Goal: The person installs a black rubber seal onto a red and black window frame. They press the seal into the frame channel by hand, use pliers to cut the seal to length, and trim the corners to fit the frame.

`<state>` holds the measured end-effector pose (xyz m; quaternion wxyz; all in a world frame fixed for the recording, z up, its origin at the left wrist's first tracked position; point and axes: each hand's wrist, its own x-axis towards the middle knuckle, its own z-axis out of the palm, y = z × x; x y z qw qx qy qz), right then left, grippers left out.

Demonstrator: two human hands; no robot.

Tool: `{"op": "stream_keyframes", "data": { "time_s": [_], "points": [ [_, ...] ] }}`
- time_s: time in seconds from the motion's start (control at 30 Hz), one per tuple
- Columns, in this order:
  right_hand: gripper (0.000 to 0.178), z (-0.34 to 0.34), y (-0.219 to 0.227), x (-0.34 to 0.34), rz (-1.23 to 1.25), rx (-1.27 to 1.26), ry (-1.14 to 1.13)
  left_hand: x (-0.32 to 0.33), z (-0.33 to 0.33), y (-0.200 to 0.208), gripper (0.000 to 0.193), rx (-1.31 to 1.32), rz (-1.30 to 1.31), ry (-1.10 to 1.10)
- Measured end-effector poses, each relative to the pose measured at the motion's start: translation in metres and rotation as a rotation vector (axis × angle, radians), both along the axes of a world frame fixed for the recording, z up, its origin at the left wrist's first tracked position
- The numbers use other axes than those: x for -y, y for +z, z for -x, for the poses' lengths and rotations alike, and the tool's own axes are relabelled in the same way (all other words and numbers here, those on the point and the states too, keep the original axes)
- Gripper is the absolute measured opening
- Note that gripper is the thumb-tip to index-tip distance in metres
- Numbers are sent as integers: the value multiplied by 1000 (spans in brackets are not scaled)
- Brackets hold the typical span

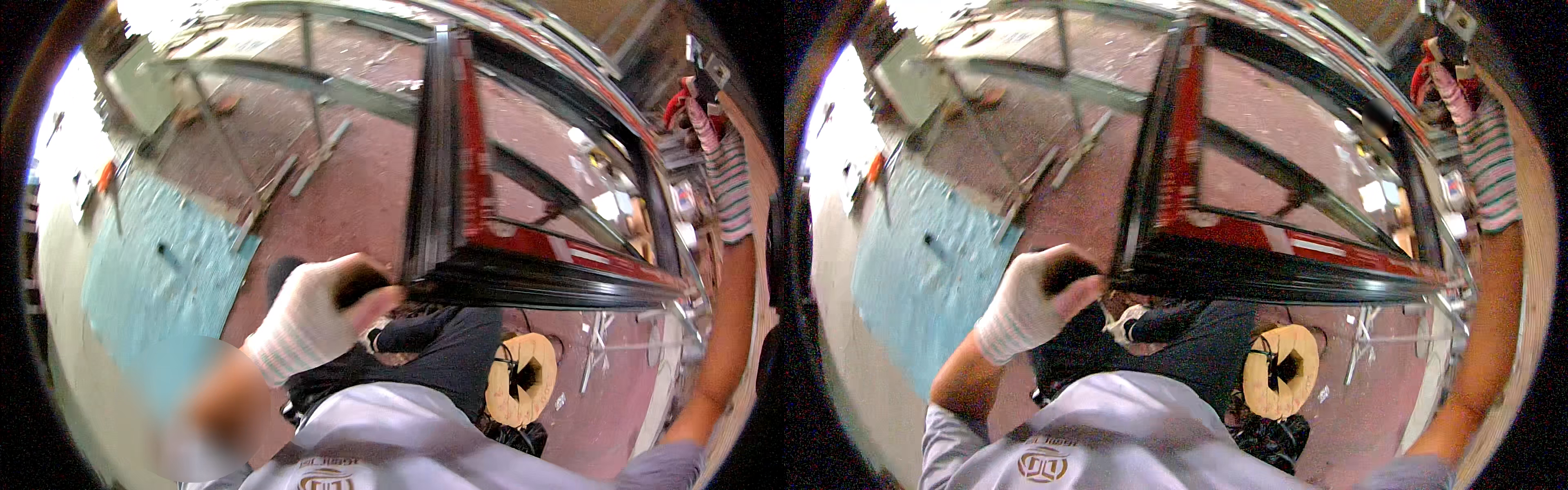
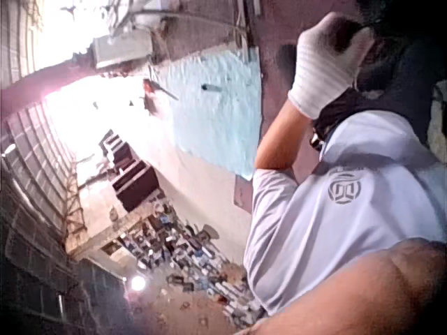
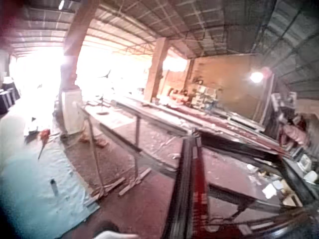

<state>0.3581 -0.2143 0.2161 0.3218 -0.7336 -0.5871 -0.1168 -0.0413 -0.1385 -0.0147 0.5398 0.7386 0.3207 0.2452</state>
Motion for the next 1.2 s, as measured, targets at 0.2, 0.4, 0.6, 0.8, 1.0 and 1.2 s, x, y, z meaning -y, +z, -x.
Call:
{"op": "stream_keyframes", "data": {
  "time_s": [0.2,0.4,0.6,0.8,1.0,1.2],
  "points": [
    [42,-125,-34,113,-619,-186,-326,15,-8,12,8,-82,-60,183],
    [36,-234,-81,261,-915,-289,-530,20,-25,12,8,-109,46,206],
    [39,-359,-164,358,-767,-483,-693,19,-22,-3,12,-98,39,251],
    [50,-423,-237,356,-211,-86,-1078,11,-12,-14,16,-138,36,258],
    [62,-453,-280,370,157,-46,-1261,12,-12,-23,18,-48,-15,257],
    [63,-449,-284,378,151,-160,-1170,16,-19,-16,11,-28,62,345]
  ]
}}
